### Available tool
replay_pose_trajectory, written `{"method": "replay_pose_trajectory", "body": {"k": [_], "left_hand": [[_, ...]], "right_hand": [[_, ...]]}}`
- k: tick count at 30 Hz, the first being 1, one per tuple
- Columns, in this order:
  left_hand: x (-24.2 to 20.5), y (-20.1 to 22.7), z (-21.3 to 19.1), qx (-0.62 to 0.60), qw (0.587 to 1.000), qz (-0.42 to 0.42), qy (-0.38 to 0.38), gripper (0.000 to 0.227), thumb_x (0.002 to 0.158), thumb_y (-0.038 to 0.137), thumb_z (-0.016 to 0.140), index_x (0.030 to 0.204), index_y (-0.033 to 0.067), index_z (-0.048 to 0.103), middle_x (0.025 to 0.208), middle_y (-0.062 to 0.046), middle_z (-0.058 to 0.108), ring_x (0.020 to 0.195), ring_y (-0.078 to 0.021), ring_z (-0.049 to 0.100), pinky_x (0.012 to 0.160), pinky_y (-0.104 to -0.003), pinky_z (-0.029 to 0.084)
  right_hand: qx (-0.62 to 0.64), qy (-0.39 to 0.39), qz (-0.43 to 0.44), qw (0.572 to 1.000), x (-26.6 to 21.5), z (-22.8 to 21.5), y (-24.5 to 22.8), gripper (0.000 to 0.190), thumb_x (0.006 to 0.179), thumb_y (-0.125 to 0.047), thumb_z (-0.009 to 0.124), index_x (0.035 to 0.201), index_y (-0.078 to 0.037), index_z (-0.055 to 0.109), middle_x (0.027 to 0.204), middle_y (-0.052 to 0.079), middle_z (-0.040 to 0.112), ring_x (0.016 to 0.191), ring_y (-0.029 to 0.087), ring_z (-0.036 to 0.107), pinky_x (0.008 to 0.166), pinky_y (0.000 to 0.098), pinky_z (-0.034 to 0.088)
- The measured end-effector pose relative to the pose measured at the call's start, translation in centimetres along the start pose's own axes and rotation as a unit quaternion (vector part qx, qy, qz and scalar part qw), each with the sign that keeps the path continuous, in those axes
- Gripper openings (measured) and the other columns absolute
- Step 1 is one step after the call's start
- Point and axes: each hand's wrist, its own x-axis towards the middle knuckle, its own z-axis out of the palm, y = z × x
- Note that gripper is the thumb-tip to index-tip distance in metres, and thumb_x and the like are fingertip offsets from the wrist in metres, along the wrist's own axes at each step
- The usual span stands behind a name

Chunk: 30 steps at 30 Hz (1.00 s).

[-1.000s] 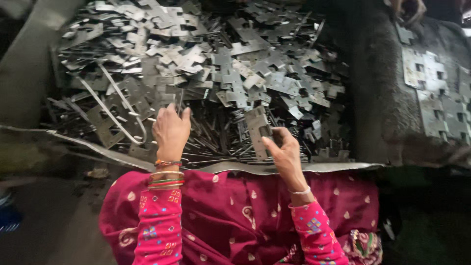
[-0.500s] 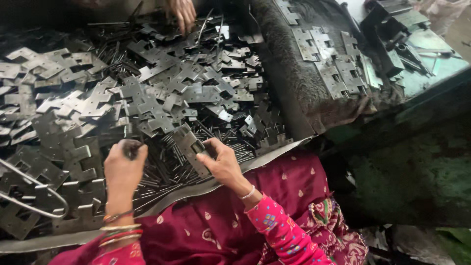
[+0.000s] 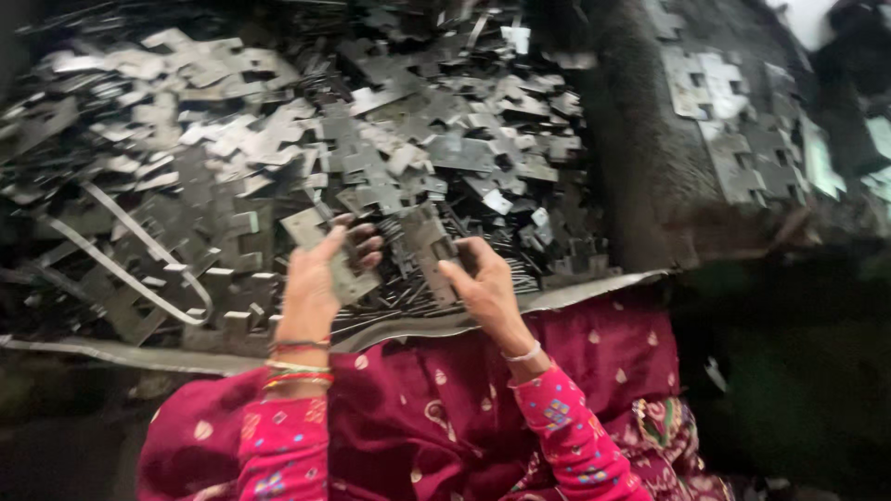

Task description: The person sits on the floor and repeatedly picks up metal hinge plates and pins from a large pile, inserts the pins into the hinge plates, and places the assembled hinges onto a nearby surface. The task continues with consistent hand movements and no visible tools.

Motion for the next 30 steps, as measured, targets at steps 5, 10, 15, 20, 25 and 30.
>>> {"method": "replay_pose_trajectory", "body": {"k": [5,10,15,20,25,30], "left_hand": [[0.0,-0.5,0.2,0.030,0.999,-0.020,0.033,0.025,0.098,0.008,0.058,0.121,-0.0012,0.060,0.110,-0.021,0.073,0.094,-0.0342,0.075,0.075,-0.045,0.064],[-0.5,-0.3,0.8,0.045,0.999,-0.005,0.019,0.030,0.096,0.001,0.060,0.125,-0.0024,0.060,0.116,-0.022,0.073,0.099,-0.0345,0.075,0.080,-0.045,0.064],[-0.5,-0.2,0.9,0.059,0.998,0.005,0.009,0.038,0.090,-0.004,0.059,0.127,-0.0019,0.059,0.120,-0.022,0.073,0.103,-0.0363,0.075,0.083,-0.046,0.065],[-0.2,-1.0,0.5,0.075,0.997,0.011,-0.001,0.039,0.090,-0.006,0.062,0.128,-0.0012,0.058,0.120,-0.022,0.071,0.103,-0.0367,0.073,0.084,-0.047,0.064],[-0.6,-1.2,1.3,0.091,0.995,-0.013,0.030,0.035,0.091,-0.002,0.061,0.126,0.0000,0.061,0.117,-0.019,0.072,0.100,-0.0350,0.073,0.081,-0.049,0.063],[-0.3,-1.2,1.1,0.077,0.996,-0.019,0.042,0.024,0.096,0.005,0.059,0.120,0.0011,0.060,0.111,-0.020,0.072,0.097,-0.0363,0.074,0.080,-0.051,0.063]], "right_hand": [[0.002,-0.018,0.001,1.000,0.2,0.0,0.7,0.029,0.091,-0.011,0.075,0.115,0.001,0.065,0.093,0.002,0.073,0.081,0.006,0.064,0.072,0.0234,0.054],[0.014,-0.019,0.006,1.000,0.4,0.0,1.3,0.029,0.091,-0.010,0.075,0.116,0.001,0.065,0.092,0.002,0.073,0.081,0.006,0.064,0.072,0.0230,0.054],[0.034,-0.022,-0.003,0.999,0.4,0.0,1.3,0.031,0.092,-0.010,0.075,0.118,0.002,0.064,0.093,0.002,0.072,0.082,0.006,0.063,0.072,0.0232,0.054],[0.018,-0.005,-0.007,1.000,0.2,0.2,1.2,0.028,0.090,-0.011,0.075,0.114,0.000,0.066,0.090,0.002,0.072,0.079,0.006,0.064,0.070,0.0236,0.054],[0.026,0.031,-0.021,0.999,0.0,0.1,0.8,0.024,0.091,-0.012,0.076,0.110,0.000,0.068,0.087,0.001,0.070,0.077,0.006,0.061,0.068,0.0246,0.053],[-0.036,0.086,-0.043,0.995,0.9,-1.8,-1.9,0.025,0.092,-0.013,0.073,0.114,-0.003,0.068,0.084,0.001,0.068,0.071,0.008,0.056,0.060,0.0258,0.047]]}}
